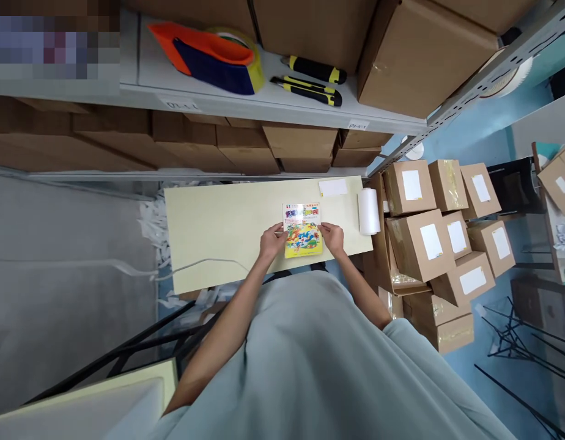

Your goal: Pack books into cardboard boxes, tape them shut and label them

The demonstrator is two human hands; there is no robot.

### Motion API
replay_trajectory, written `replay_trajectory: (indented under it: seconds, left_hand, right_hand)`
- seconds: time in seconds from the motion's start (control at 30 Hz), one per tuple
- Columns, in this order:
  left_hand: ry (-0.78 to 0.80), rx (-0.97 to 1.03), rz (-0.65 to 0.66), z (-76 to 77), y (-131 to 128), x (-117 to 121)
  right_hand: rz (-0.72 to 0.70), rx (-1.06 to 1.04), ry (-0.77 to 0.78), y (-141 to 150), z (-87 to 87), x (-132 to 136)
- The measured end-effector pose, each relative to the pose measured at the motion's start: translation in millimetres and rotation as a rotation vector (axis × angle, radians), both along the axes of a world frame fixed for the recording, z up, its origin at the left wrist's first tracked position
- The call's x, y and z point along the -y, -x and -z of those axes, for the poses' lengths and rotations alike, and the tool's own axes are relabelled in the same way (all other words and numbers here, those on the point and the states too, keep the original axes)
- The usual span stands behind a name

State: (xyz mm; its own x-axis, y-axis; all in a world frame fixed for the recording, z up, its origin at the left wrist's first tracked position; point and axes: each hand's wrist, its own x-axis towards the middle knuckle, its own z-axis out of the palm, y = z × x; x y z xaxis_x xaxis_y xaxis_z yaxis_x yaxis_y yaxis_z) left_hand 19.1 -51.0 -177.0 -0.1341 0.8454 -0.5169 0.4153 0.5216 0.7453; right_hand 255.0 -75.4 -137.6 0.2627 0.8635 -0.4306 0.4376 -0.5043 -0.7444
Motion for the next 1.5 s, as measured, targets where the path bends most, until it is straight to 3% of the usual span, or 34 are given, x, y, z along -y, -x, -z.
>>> replay_trajectory:
  seconds: [0.13, 0.27, 0.53, 0.77, 0.97, 1.13, 1.3, 1.4, 1.5]
  left_hand:
    - [0.007, -0.004, -0.084, 13.2, -5.3, 4.5]
    - [-0.002, -0.044, -0.204, 19.5, 19.9, 10.4]
    - [-0.015, -0.157, -0.395, 25.2, 130.7, 8.8]
    - [-0.008, -0.249, -0.456, 33.5, 245.9, -26.5]
    - [0.002, -0.205, -0.396, 49.3, 303.0, -60.8]
    - [0.018, -0.138, -0.348, 59.3, 313.7, -75.4]
    - [0.014, -0.159, -0.284, 53.1, 297.8, -72.1]
    - [0.000, -0.154, -0.218, 49.7, 257.0, -57.3]
    - [-0.015, -0.081, -0.096, 51.9, 189.5, -38.4]
  right_hand:
    - [-0.042, -0.082, 0.024, -9.4, 19.0, -5.7]
    - [-0.068, -0.144, 0.053, 21.1, 35.8, -22.3]
    - [-0.213, -0.239, 0.021, 157.1, 52.0, -59.8]
    - [-0.300, -0.193, 0.038, 285.7, 59.3, -92.7]
    - [-0.215, -0.184, 0.098, 346.7, 79.3, -125.5]
    - [-0.238, -0.111, 0.121, 366.9, 91.5, -140.4]
    - [-0.239, -0.128, 0.088, 358.3, 87.2, -138.8]
    - [-0.245, -0.093, -0.022, 314.8, 78.6, -121.4]
    - [-0.209, -0.037, -0.122, 234.7, 64.8, -89.4]
